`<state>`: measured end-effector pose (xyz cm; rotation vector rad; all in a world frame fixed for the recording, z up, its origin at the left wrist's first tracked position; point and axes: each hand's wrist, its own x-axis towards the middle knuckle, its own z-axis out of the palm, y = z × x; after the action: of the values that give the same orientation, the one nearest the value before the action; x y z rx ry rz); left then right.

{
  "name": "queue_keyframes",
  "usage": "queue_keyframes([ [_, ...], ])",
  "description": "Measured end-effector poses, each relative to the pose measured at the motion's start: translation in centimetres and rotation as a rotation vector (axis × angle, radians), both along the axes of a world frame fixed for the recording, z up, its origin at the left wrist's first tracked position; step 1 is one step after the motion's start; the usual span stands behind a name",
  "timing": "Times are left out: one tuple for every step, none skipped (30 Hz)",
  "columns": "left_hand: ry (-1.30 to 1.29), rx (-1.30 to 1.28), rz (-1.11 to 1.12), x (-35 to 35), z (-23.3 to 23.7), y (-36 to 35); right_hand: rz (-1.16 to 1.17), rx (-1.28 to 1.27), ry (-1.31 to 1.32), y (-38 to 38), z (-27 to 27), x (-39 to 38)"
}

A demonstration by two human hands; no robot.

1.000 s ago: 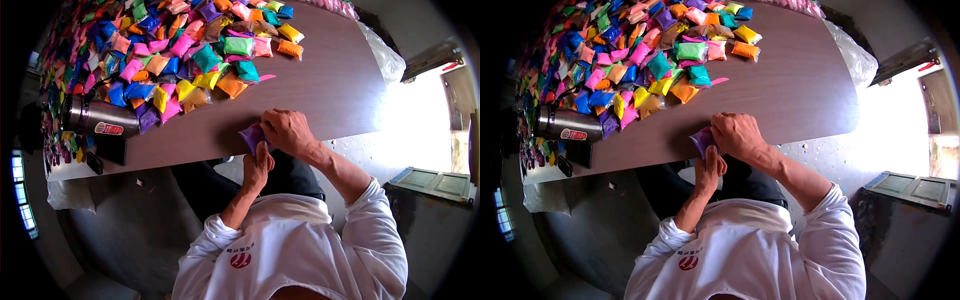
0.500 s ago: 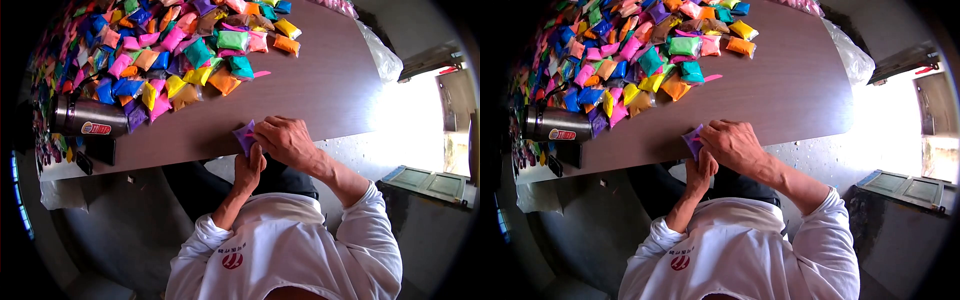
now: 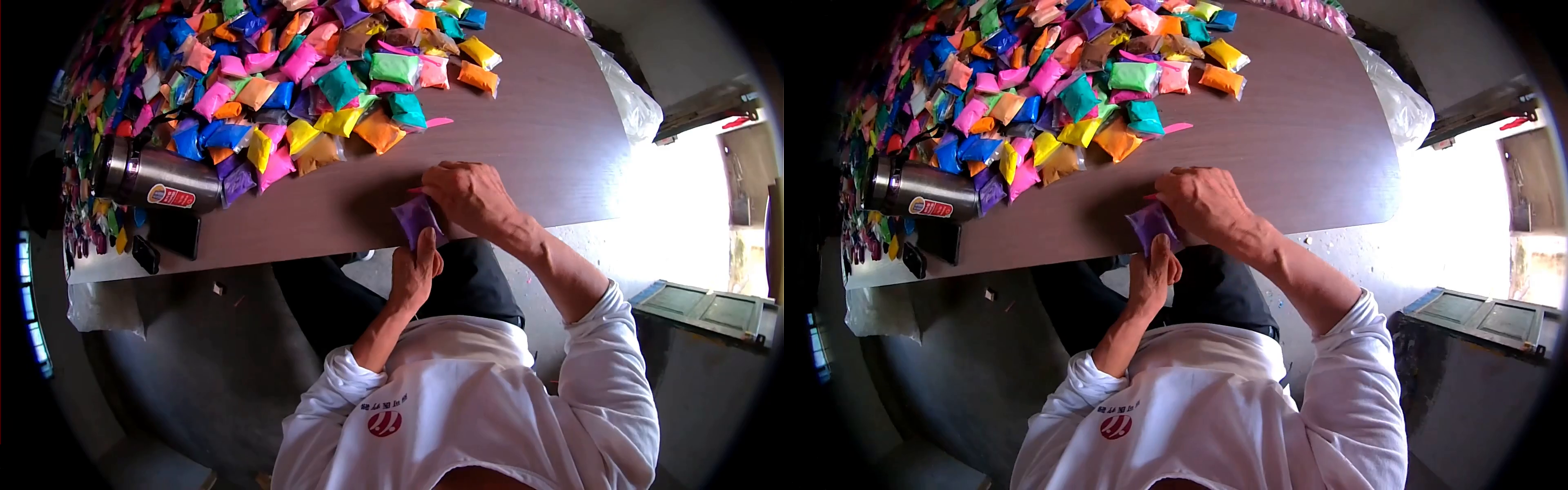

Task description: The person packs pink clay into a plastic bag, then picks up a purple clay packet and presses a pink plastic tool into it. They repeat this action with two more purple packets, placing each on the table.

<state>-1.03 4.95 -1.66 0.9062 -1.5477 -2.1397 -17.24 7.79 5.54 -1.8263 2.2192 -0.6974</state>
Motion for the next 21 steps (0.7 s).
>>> queue_keyframes([
  [-0.006,-0.012,0.003,0.0,0.0,0.0,-0.052,-0.032,-0.080,0.2,0.0,-0.3],
  [-0.004,-0.009,0.004,-0.1,-0.1,0.0,-0.051,-0.029,-0.078,0.6,0.1,-0.5],
  [0.030,0.008,0.002,0.0,-0.2,0.1,-0.074,-0.050,-0.080,1.3,0.3,-0.6],
  [0.061,0.025,0.000,0.1,-0.3,0.1,-0.097,-0.071,-0.084,1.9,0.5,-0.3],
  [0.059,0.026,0.003,0.1,-0.3,0.1,-0.095,-0.069,-0.086,2.3,0.8,0.1],
  [0.055,0.015,-0.004,0.1,-0.3,0.1,-0.083,-0.058,-0.083,2.7,1.1,0.6],
  [0.052,0.003,-0.013,0.1,-0.2,0.1,-0.073,-0.048,-0.080,3.1,1.3,0.9],
  [0.051,0.003,-0.015,0.0,-0.2,0.1,-0.075,-0.048,-0.080,3.2,1.2,1.2],
  [0.057,0.011,-0.009,0.0,-0.2,0.1,-0.041,-0.073,-0.052,3.1,1.0,1.6],
  [0.064,0.018,-0.002,0.0,-0.2,0.1,-0.006,-0.097,-0.023,3.0,0.7,1.9],
  [0.063,0.018,-0.004,-0.1,-0.2,0.2,0.003,-0.058,0.012,2.9,0.2,2.1],
  [0.066,0.022,0.002,-0.1,-0.1,0.2,0.002,-0.059,0.010,2.7,0.3,2.1],
  [0.068,0.026,0.009,-0.1,0.0,0.2,0.008,-0.033,0.029,2.5,0.4,2.2],
  [0.067,0.026,0.010,-0.1,-0.1,0.2,0.015,-0.006,0.047,2.3,0.5,2.2],
  [0.058,0.002,0.010,-0.1,-0.3,0.2,0.017,-0.006,0.046,2.1,0.5,2.1],
  [0.050,-0.022,0.009,-0.1,-0.3,0.1,0.020,0.024,0.044,1.9,0.5,2.1],
  [0.051,-0.023,0.009,-0.1,-0.2,0.2,0.023,0.054,0.042,1.7,0.6,2.0],
  [0.028,-0.009,0.020,-0.2,0.0,0.2,0.023,0.053,0.045,1.5,0.6,1.9],
  [0.005,0.006,0.030,-0.3,0.2,0.2,0.029,0.055,0.061,1.4,0.5,1.8],
  [0.006,0.005,0.030,-0.2,0.2,0.2,0.035,0.058,0.076,1.3,0.3,1.9],
  [0.008,-0.013,0.030,-0.2,0.2,0.2,0.035,0.057,0.078,1.2,0.2,1.9],
])
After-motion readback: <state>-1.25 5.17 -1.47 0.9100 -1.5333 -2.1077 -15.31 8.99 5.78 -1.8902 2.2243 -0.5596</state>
